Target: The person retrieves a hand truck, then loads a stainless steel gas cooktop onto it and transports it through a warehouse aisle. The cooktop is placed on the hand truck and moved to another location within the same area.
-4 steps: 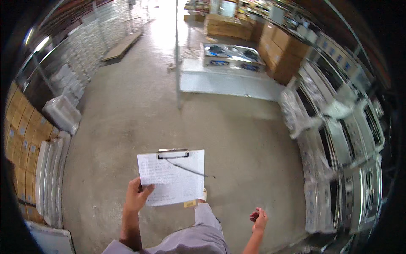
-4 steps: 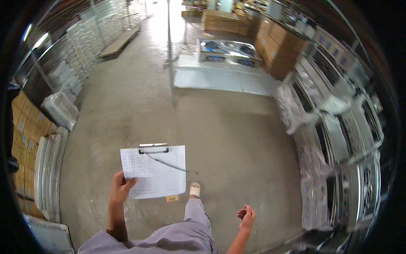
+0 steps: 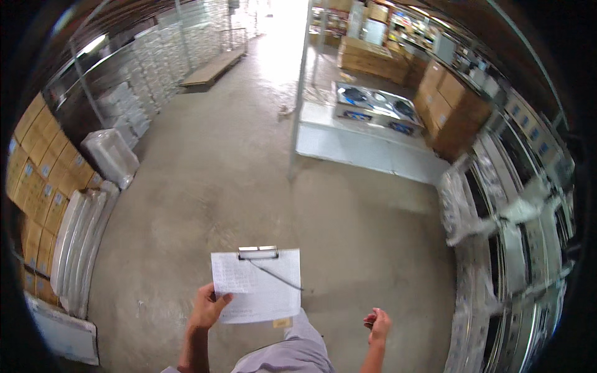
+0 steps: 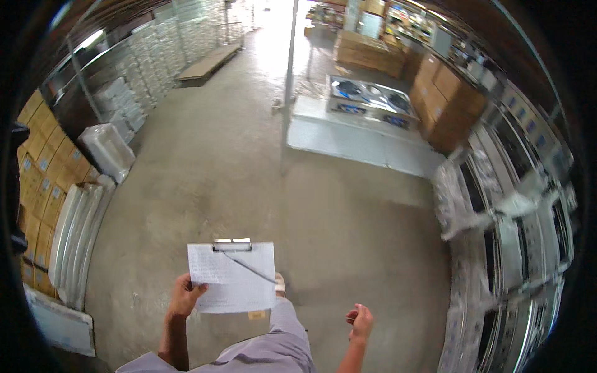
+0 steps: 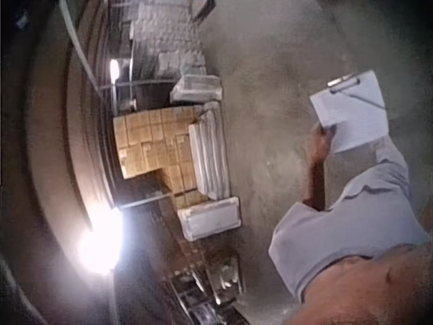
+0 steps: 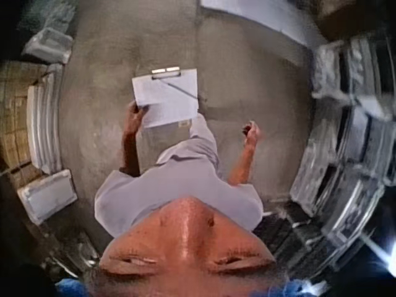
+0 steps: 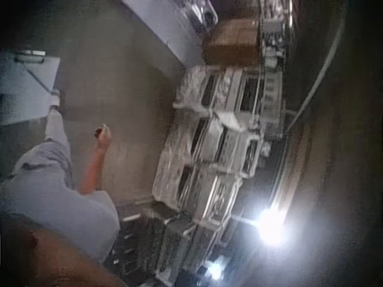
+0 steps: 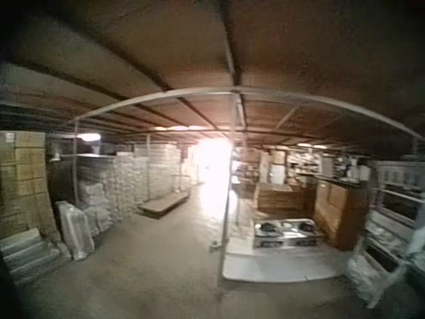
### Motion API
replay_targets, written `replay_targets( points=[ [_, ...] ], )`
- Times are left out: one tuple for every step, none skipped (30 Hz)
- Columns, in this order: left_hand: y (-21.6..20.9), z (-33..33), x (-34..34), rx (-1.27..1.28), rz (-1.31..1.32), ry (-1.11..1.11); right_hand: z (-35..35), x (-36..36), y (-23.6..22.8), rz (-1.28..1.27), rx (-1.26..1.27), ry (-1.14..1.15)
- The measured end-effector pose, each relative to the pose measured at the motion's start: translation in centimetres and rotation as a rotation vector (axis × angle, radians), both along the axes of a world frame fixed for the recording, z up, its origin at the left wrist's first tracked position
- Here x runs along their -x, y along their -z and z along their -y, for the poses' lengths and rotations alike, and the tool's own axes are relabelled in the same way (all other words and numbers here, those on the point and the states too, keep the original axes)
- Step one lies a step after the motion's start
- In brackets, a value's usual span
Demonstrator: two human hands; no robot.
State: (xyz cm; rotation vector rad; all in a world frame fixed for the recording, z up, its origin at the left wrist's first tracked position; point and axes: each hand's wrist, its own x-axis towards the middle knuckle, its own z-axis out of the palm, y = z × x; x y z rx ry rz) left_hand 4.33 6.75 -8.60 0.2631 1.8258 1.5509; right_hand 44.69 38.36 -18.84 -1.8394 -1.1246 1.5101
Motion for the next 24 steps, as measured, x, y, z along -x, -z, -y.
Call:
replay_targets(
  points=[
    [-0.3,-0.1,4.5,0.043,-0.046,-0.020,-1.6,7.9,3.2,-0.067,0.019,-0.065],
    [-3.2,-0.1,11.4,0.084,-0.161,-0.028,-1.6,19.4,7.0,-0.260,0.032,-0.144],
    [-3.5,-0.2,13.2,0.110,-0.145,-0.053,-2.6,24.8,7.5,-0.324,0.033,-0.240],
    [-3.3,-0.1,13.6,0.148,-0.083,-0.087,-3.4,29.6,6.6,-0.289,0.078,-0.328],
    [-3.1,-1.5,16.0,0.113,-0.084,-0.119,-5.9,36.5,4.7,-0.274,0.075,-0.401],
    [-2.9,-3.2,18.5,0.069,-0.089,-0.143,-8.2,42.6,3.6,-0.325,0.099,-0.468],
    [-2.8,-4.5,20.7,0.027,-0.089,-0.169,-10.0,48.0,2.9,-0.369,0.127,-0.537],
    [-2.5,-5.8,22.9,0.043,-0.074,-0.188,-11.3,53.0,1.8,-0.407,0.094,-0.645],
    [-2.6,-7.1,25.3,0.070,-0.080,-0.204,-12.7,58.2,1.2,-0.466,0.067,-0.749],
    [-2.6,-7.7,27.9,0.112,-0.092,-0.218,-13.1,62.9,0.7,-0.517,0.049,-0.835],
    [-1.7,-8.9,30.8,0.085,-0.096,-0.259,-13.9,67.8,0.0,-0.558,0.025,-0.933],
    [-0.9,-10.4,33.6,0.060,-0.102,-0.297,-15.1,72.4,-0.3,-0.600,0.001,-1.029],
    [-0.1,-11.9,37.0,0.037,-0.101,-0.326,-16.5,76.6,1.2,-0.574,-0.014,-1.080],
    [0.9,-14.1,41.0,0.021,-0.112,-0.338,-17.9,80.5,3.8,-0.548,-0.029,-1.128],
    [2.6,-15.8,44.8,0.035,-0.103,-0.314,-19.1,82.8,6.8,-0.501,-0.033,-1.161],
    [4.3,-17.1,47.5,0.052,-0.095,-0.297,-20.0,83.1,10.1,-0.272,-0.096,-1.250],
    [5.3,-18.8,51.1,0.052,-0.106,-0.281,-21.4,83.9,13.7,-0.049,-0.182,-1.329],
    [6.4,-21.1,55.2,0.012,-0.099,-0.289,-22.7,84.0,17.9,0.056,-0.092,-1.301],
    [6.0,-24.0,59.7,0.036,-0.109,-0.241,-24.6,83.1,21.3,0.207,-0.020,-1.250],
    [5.1,-27.1,64.3,0.063,-0.119,-0.190,-25.4,80.3,25.3,0.147,0.113,-0.959],
    [4.3,-29.6,68.6,0.098,-0.139,-0.147,-26.0,78.2,27.6,0.284,0.426,-0.665],
    [4.1,-31.1,72.5,0.127,-0.168,-0.115,-25.7,78.0,26.7,0.453,0.661,-0.399],
    [3.7,-32.6,77.0,0.138,-0.202,-0.091,-26.9,79.2,26.3,0.484,0.739,-0.356],
    [3.8,-33.9,81.0,0.149,-0.239,-0.068,-27.9,80.1,26.2,0.500,0.778,-0.377]
  ],
)
